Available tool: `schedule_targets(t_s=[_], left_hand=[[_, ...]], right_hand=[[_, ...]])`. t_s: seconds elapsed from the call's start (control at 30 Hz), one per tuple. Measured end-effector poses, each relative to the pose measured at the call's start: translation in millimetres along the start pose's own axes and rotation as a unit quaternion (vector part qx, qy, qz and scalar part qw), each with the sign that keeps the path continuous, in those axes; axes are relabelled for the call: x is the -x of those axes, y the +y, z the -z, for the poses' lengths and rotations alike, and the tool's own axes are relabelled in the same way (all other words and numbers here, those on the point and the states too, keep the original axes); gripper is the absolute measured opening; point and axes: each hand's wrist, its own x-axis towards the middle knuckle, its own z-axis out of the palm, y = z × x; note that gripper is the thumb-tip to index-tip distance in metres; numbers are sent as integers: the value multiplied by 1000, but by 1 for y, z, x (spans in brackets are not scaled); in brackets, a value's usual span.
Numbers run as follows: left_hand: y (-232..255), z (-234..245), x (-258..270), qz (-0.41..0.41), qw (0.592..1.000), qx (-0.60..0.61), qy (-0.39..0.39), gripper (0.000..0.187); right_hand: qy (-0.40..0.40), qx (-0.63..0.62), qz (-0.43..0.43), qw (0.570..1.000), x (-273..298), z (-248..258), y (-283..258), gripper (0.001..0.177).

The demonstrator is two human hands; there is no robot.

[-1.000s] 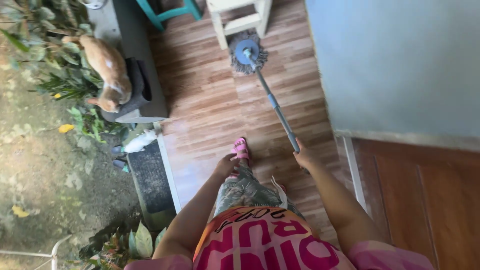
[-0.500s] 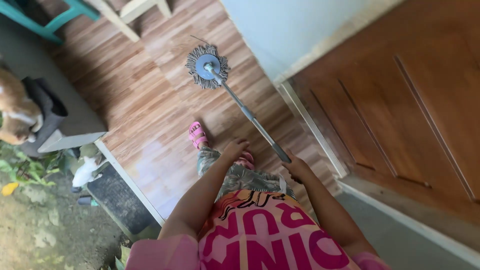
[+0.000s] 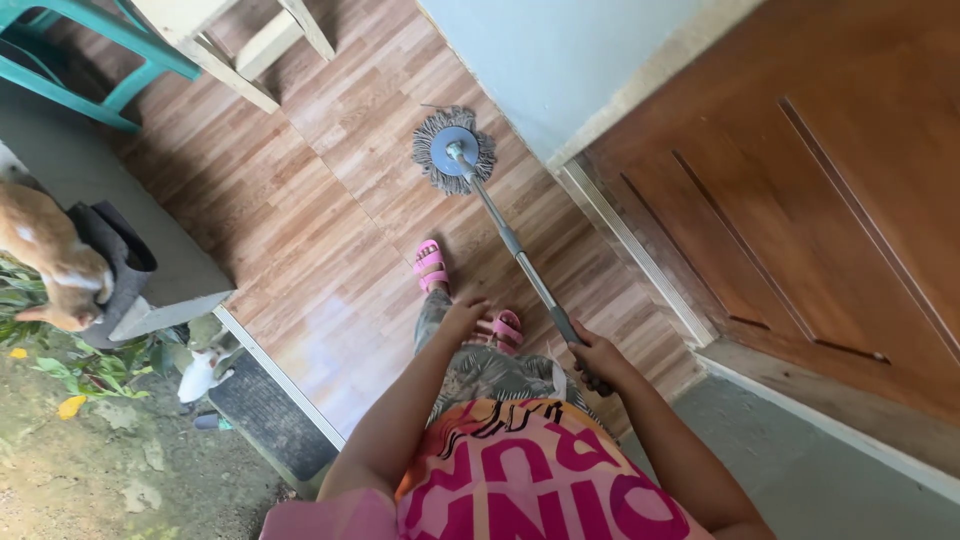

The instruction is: The recorder mops the tiled floor of an entryway area, moving small furniture and stools to reach all spots.

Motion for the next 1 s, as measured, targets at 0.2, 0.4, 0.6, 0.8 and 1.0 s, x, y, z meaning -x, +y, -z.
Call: schedule_targets(t_s=[0.2,0.4,0.6,0.8,1.0], left_hand=[[13,62,-15,-4,999,40,34,55],[66,125,-19,9,993,84,81,54],[115,196,2,31,986,110,121,56],[129,252,15,44,976,145,159,56],[132,254,11,37,974,157,162,56]], right_hand=[[11,1,-1,1000,-38,-17,-97,68],[-13,8,89,996,-153,-50,-240,64],[-53,52,121,990,-254,-113,-435,62],[-106,47,126,985,-250,-164,-594,66],[52,325,128,936,-199,-165,-585,63]])
